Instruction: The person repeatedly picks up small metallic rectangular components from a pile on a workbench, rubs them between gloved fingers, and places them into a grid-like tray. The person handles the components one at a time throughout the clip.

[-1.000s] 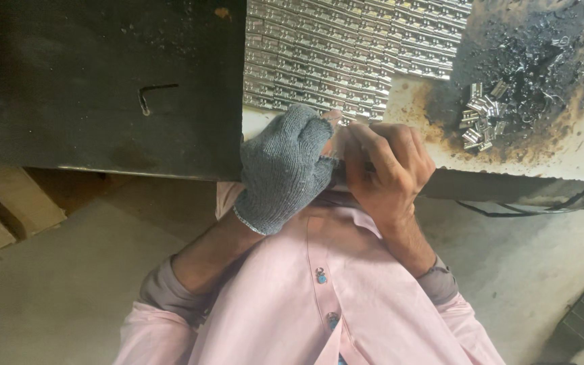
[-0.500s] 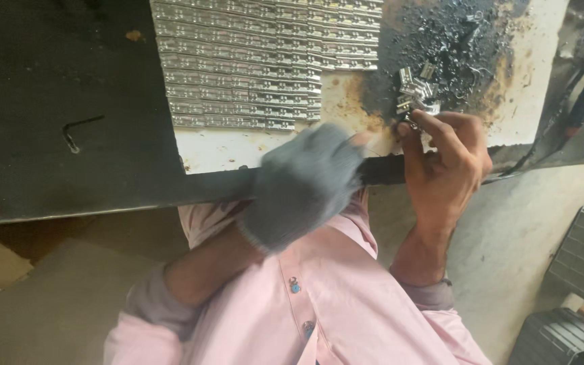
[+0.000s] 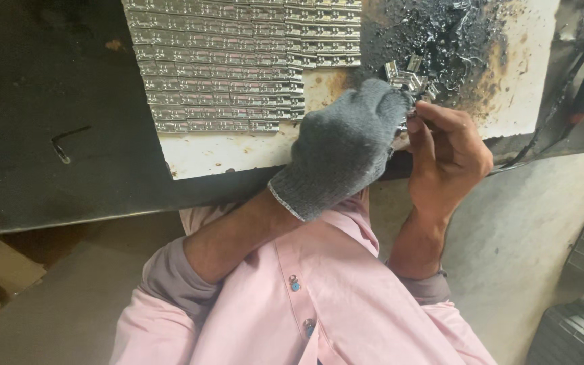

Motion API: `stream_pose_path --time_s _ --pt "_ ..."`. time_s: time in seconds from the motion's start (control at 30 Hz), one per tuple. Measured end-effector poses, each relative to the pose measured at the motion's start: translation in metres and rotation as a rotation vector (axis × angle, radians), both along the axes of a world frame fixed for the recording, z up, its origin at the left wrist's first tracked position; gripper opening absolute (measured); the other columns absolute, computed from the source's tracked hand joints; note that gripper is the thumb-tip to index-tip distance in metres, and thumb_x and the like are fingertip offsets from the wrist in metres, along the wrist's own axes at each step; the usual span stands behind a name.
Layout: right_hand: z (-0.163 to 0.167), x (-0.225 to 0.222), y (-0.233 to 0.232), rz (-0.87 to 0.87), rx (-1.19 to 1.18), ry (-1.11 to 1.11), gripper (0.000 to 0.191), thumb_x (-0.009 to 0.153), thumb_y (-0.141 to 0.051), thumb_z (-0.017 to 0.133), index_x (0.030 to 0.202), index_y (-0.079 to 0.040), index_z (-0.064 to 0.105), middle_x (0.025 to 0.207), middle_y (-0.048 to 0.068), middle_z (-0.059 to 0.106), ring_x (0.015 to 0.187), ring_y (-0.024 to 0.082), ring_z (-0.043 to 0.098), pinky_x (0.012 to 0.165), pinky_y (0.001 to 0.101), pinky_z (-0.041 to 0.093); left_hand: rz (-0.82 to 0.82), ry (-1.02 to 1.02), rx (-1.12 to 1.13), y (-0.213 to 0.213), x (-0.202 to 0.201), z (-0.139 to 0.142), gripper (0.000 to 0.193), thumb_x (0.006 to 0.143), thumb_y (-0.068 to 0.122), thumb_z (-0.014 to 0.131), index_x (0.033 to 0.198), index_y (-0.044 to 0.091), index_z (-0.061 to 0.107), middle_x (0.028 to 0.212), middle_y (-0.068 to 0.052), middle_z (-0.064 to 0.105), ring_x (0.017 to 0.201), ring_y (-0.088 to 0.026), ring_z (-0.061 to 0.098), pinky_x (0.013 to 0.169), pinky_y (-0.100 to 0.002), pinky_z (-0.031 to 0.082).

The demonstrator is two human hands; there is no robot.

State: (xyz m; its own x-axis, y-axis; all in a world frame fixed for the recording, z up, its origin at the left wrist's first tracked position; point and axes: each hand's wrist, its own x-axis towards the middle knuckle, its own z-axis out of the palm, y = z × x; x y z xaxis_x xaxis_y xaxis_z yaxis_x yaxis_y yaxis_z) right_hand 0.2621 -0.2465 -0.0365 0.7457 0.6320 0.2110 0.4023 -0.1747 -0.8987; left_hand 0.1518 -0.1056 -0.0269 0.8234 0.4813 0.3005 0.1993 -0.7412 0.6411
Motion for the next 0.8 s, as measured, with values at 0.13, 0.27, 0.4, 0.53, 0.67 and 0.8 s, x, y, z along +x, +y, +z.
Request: stream_pose_path --time_s 0.13,0.27,0.4,0.53,0.67,0.8 --pt "0.006 -0.003 0.007 0.108 -0.035 -0.042 0.03 0.101 0.016 0.073 0.129 0.007 0.07 0.105 0.011 0.069 0.086 0.009 0.067 0.071 0.0183 0.052 -0.03 -0.11 -0.22 0.008 -0.008 -0.006 0.038 0.09 0.017 0.076 0.124 0.006 0.063 0.11 -0.01 0.062 0.092 -0.026 0.069 0.077 -0.04 0.059" --pt "0.014 -0.003 0.014 0.145 -0.031 0.007 0.027 0.101 0.014 0.073 0.126 0.007 0.071 0.105 0.011 0.069 0.084 0.008 0.065 0.069 0.0182 0.051 -0.072 -0.187 -0.218 0.011 -0.01 -0.009 0.045 0.084 0.02 0.078 0.123 0.004 0.062 0.114 -0.013 0.064 0.095 -0.03 0.07 0.079 -0.041 0.06" --pt "0.021 0.007 0.013 0.226 -0.062 0.108 0.014 0.099 0.012 0.072 0.113 0.008 0.07 0.1 0.01 0.069 0.084 0.008 0.066 0.071 0.0195 0.052 -0.121 -0.151 -0.192 0.013 -0.008 -0.008 0.039 0.088 0.02 0.08 0.12 0.005 0.064 0.113 -0.012 0.064 0.094 -0.03 0.07 0.079 -0.04 0.06" --pt "0.028 0.022 0.011 0.311 -0.108 0.094 0.008 0.095 0.011 0.074 0.102 0.008 0.072 0.091 0.01 0.07 0.078 0.01 0.066 0.066 0.021 0.052 -0.14 -0.158 -0.101 0.017 -0.02 0.002 0.04 0.087 0.011 0.079 0.124 0.003 0.066 0.116 -0.01 0.064 0.092 -0.026 0.07 0.078 -0.036 0.06" --pt "0.039 0.026 0.017 0.27 -0.289 -0.158 0.016 0.096 0.011 0.069 0.11 0.006 0.075 0.096 0.01 0.073 0.083 0.013 0.072 0.074 0.0235 0.057 -0.078 -0.166 -0.195 0.028 -0.05 0.018 0.033 0.082 0.011 0.079 0.112 0.005 0.067 0.115 -0.011 0.063 0.089 -0.025 0.068 0.076 -0.037 0.059" --pt "0.055 0.012 0.024 0.153 -0.365 -0.388 0.026 0.09 0.01 0.074 0.117 0.007 0.075 0.092 0.012 0.072 0.077 0.018 0.07 0.07 0.0289 0.054 -0.041 -0.077 -0.266 0.026 -0.086 0.034 0.036 0.078 0.009 0.078 0.113 0.009 0.07 0.108 -0.009 0.062 0.087 -0.026 0.068 0.073 -0.038 0.058"
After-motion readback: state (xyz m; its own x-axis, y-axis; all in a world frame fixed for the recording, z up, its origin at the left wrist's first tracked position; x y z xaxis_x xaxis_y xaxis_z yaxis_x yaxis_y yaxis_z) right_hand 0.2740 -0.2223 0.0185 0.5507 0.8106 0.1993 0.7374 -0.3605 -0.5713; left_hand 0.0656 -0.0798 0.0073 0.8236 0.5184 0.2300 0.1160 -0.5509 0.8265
